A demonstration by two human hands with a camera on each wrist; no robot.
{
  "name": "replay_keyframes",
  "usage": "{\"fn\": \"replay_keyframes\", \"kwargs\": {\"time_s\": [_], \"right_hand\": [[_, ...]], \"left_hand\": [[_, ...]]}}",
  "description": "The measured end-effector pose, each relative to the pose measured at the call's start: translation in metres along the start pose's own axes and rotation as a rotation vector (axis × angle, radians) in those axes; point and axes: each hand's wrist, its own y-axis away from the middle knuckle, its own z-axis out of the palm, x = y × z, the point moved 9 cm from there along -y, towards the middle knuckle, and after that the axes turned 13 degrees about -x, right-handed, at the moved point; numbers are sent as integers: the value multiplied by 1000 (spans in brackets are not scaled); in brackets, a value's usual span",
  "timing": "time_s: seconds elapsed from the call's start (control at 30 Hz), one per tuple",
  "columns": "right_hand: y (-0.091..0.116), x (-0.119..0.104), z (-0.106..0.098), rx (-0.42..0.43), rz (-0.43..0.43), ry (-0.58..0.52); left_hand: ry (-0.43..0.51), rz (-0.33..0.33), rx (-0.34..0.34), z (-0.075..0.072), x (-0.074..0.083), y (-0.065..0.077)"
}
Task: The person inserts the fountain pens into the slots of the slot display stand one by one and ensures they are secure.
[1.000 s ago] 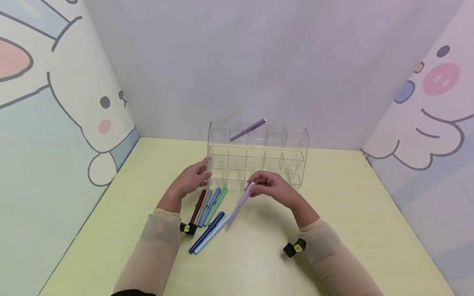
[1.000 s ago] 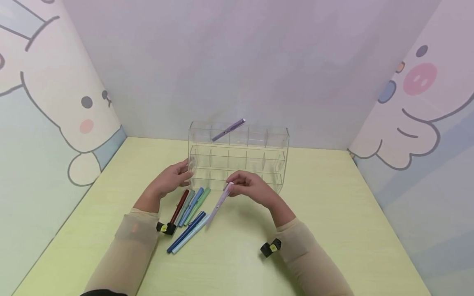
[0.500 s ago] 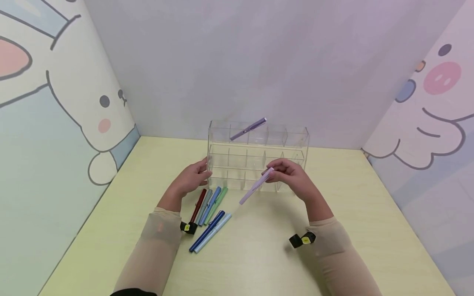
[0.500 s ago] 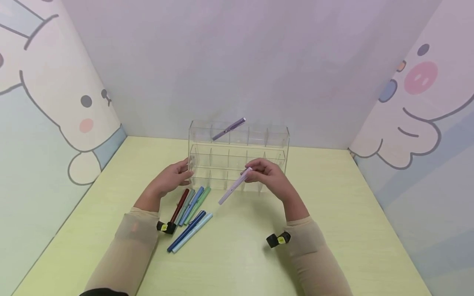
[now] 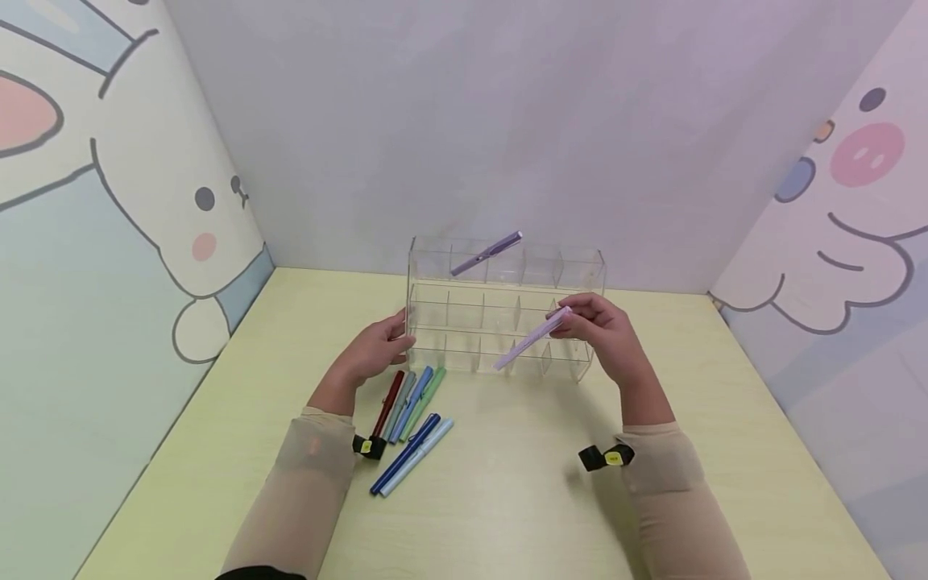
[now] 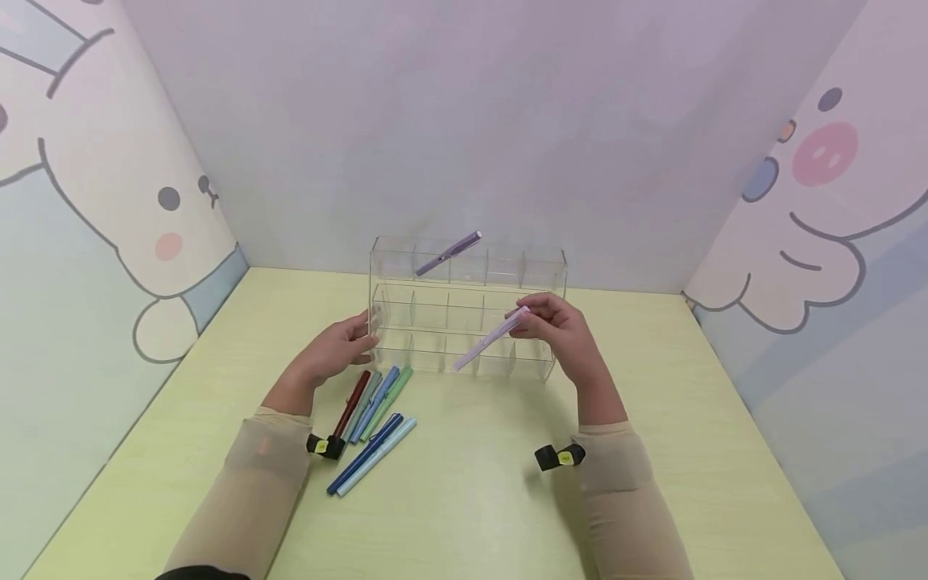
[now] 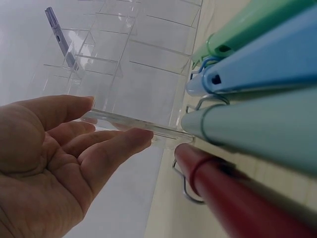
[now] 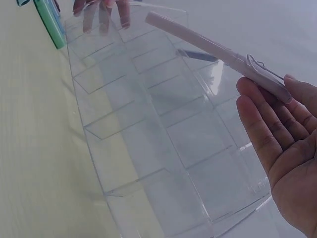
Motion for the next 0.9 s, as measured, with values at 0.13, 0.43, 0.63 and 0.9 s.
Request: {"fn": "replay_keyframes", "kwargs": {"time_s": [0.13,0.43,0.63,0.9], "right_hand": [[0,-4,-11,54,-10,11],[-7,-14,-35,128,-45,-23],[-14,-27,-47,170,-57,0],[-25,-39,-58,230,-75,-20]], "left_hand": [[2,-6,4,0,0,0],[6,2,-1,0,1,-1],[7,-5,-2,1,1,0],[-11,-3,-8,-1,-1,1]]}}
